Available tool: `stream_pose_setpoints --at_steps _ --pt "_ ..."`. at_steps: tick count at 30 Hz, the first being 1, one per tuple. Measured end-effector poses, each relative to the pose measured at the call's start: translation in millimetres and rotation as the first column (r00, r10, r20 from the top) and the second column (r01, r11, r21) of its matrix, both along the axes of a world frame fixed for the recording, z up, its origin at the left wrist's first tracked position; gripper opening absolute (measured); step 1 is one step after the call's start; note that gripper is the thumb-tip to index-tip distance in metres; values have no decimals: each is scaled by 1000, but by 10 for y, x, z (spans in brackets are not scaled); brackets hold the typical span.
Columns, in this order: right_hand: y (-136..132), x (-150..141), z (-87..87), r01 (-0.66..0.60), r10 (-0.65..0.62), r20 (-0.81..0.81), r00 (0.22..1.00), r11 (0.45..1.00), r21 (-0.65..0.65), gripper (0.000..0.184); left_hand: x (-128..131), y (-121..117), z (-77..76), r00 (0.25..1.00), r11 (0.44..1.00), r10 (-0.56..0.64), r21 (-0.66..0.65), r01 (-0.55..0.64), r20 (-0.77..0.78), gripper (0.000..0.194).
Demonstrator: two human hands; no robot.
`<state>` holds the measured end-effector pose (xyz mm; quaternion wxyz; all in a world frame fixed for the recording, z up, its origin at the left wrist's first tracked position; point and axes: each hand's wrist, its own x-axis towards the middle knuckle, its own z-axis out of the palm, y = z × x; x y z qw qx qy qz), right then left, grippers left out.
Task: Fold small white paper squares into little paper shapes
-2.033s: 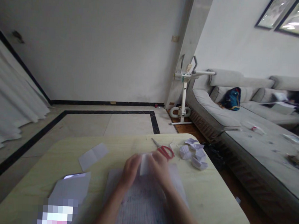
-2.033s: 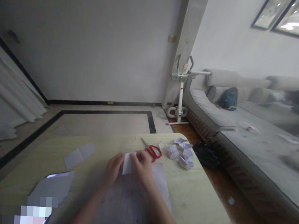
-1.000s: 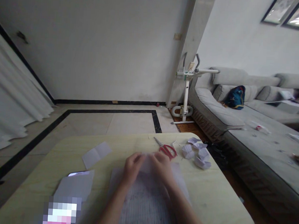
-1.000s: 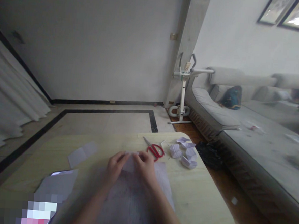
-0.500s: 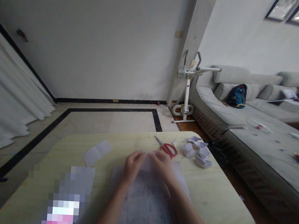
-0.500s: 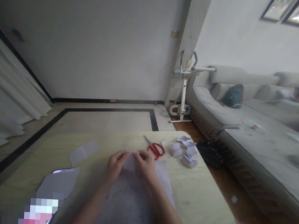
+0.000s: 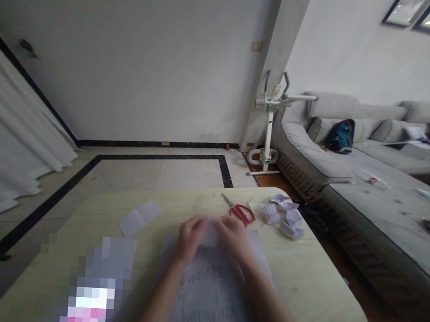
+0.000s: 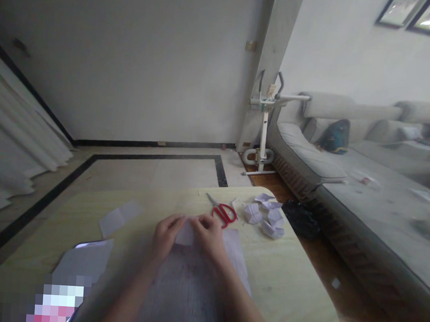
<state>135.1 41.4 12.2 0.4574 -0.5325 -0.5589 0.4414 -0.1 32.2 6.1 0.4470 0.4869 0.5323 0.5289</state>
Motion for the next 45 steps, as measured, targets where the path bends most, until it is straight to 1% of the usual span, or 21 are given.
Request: stream_pose_setpoints --at_steps 7,10,14,17,21,22,24,27,29,32,35,37,40,42,43,45 --pt "-21 24 34 -20 20 -12 1000 999 -28 34 -19 -5 -31 1000 1000 3 -18 -3 -20 29" --pt "-23 38 16 -5 5 -5 1000 1000 17 33 -16 -5 -39 999 999 -20 -26 19 -25 30" --pt "-17 34 2 53 -55 21 998 995 84 34 -4 -1 -38 998 999 -47 -29 46 -45 31" --pt "-12 12 7 49 -52 31 998 996 74 33 -4 5 -45 998 1000 -16 -2 15 -68 32" --pt "-10 -5 4 -37 36 52 998 999 24 33 -25 28 -80 996 998 59 26 -58 -66 29" --pt "-7 -1 -4 -38 36 56 998 999 22 33 -31 37 -92 996 997 76 23 -75 -41 27" --pt "9 22 -27 0 -2 49 999 1000 28 31 -44 60 -121 990 993 121 1 -121 72 22" --pt "49 78 -63 92 -92 11 996 995 27 32 -63 90 -160 941 982 189 -42 -185 280 22" --pt "73 112 -76 118 -118 -12 993 993 17 33 -73 98 -172 924 981 193 -44 -189 331 23" --pt "83 134 -73 111 -111 -30 993 994 15 34 -78 87 -159 949 984 176 -30 -174 263 26" --pt "66 125 -62 73 -72 -51 996 997 13 35 -62 59 -117 975 986 167 -26 -165 146 31" --pt "49 109 -57 45 -44 -60 997 999 16 35 -41 36 -79 983 990 143 -11 -143 113 35" --pt "29 79 -53 35 -33 -38 999 999 39 34 -5 2 -28 992 998 62 18 -64 110 32" --pt "21 61 -52 43 -42 -13 999 997 59 34 9 -15 -10 998 1000 7 19 -8 66 28" --pt "19 54 -51 49 -49 -3 999 997 67 34 11 -19 -7 999 1000 -5 18 5 34 26" --pt "14 44 -46 59 -61 15 998 995 76 34 5 -21 -11 999 1000 1 28 0 -36 29"
